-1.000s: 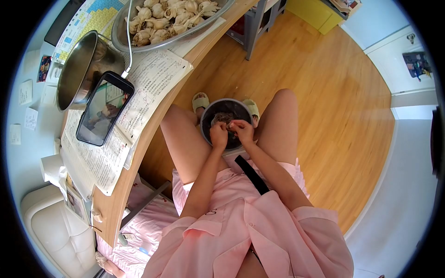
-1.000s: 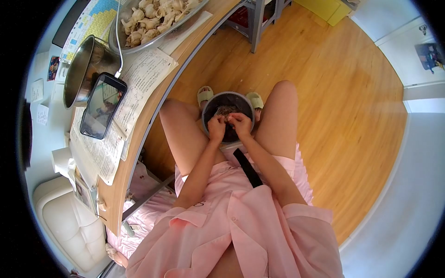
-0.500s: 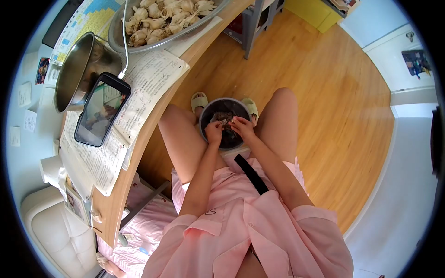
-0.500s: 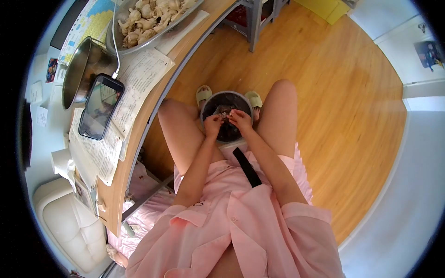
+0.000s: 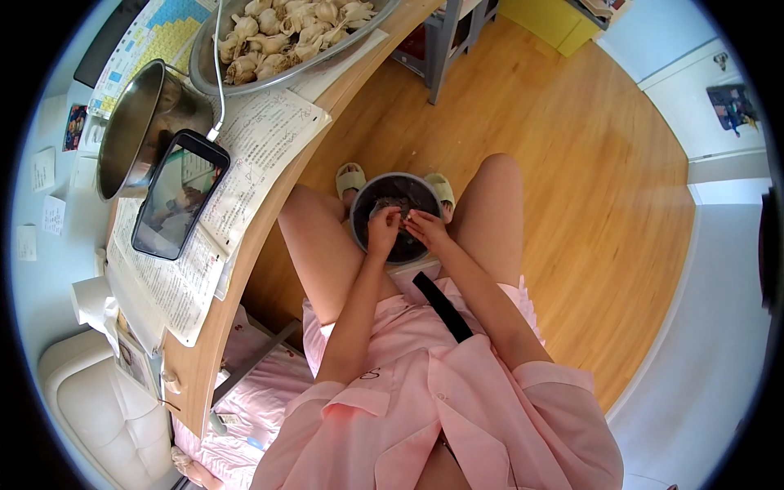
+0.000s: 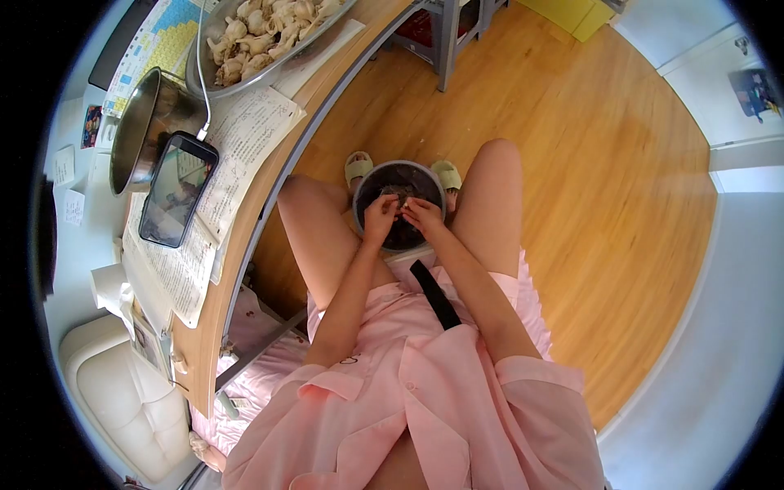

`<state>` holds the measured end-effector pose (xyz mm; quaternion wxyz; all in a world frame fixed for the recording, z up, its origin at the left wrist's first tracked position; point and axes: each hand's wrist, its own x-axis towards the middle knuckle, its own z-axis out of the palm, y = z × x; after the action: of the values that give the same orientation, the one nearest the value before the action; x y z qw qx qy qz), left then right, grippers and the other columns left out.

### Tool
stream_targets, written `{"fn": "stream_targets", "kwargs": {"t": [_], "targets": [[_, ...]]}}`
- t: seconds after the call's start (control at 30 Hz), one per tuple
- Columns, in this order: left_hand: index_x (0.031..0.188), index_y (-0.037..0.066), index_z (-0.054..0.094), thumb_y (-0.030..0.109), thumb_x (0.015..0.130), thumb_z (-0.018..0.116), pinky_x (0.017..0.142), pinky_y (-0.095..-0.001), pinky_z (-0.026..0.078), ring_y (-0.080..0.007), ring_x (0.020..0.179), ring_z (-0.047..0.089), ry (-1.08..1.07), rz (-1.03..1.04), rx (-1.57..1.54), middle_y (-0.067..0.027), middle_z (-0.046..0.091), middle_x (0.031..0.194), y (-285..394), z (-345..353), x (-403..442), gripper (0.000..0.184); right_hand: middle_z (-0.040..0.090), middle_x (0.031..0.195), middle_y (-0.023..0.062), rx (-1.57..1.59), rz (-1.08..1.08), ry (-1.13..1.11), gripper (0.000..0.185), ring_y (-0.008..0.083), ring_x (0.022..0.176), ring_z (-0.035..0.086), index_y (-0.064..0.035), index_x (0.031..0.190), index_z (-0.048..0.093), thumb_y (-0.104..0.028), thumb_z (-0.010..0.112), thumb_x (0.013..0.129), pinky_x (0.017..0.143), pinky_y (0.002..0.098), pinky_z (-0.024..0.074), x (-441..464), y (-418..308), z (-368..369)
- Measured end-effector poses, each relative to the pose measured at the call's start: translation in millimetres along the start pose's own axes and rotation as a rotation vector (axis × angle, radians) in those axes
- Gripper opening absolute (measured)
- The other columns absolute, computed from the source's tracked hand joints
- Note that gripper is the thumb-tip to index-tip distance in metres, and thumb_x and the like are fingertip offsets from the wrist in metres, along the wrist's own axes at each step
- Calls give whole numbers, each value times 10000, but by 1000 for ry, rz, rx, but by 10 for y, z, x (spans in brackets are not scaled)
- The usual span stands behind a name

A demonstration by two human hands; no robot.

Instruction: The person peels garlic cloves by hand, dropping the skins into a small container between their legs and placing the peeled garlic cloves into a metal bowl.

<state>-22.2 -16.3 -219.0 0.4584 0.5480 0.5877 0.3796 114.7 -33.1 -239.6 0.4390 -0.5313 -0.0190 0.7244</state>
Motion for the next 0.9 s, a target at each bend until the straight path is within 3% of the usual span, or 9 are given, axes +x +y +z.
{"fn": "stream_targets", "kwargs": {"t": [0.1,0.2,0.4,0.9], "targets": [[926,-13,660,76,815,637,667,-331,512,-255,778,665,-113,208,245,-177,659,862,175,-54,-74,145,631,982,43,19,-8,-15,298,156,931,611,-66,1071,604,-226,694,836,856,289,506,-3,-2,-12],[950,-3,665,79,785,642,698,-362,502,-331,789,640,-128,232,382,-193,645,883,306,-76,-125,186,629,1004,30,2,-8,-23,307,152,956,601,-74,1089,616,-228,695,836,875,296,492,36,34,-31],[901,35,688,142,769,630,696,-396,502,-340,782,625,-212,240,594,-194,637,852,314,-65,-129,179,633,1017,35,-77,-5,-24,296,150,935,606,-67,1082,629,-213,697,833,849,286,500,62,52,-86],[824,26,676,151,759,631,683,-399,511,-335,752,625,-244,228,657,-185,639,843,305,-49,-135,148,640,970,45,-149,5,12,282,148,884,621,-41,1067,632,-193,692,837,789,278,531,14,36,-70]]}}
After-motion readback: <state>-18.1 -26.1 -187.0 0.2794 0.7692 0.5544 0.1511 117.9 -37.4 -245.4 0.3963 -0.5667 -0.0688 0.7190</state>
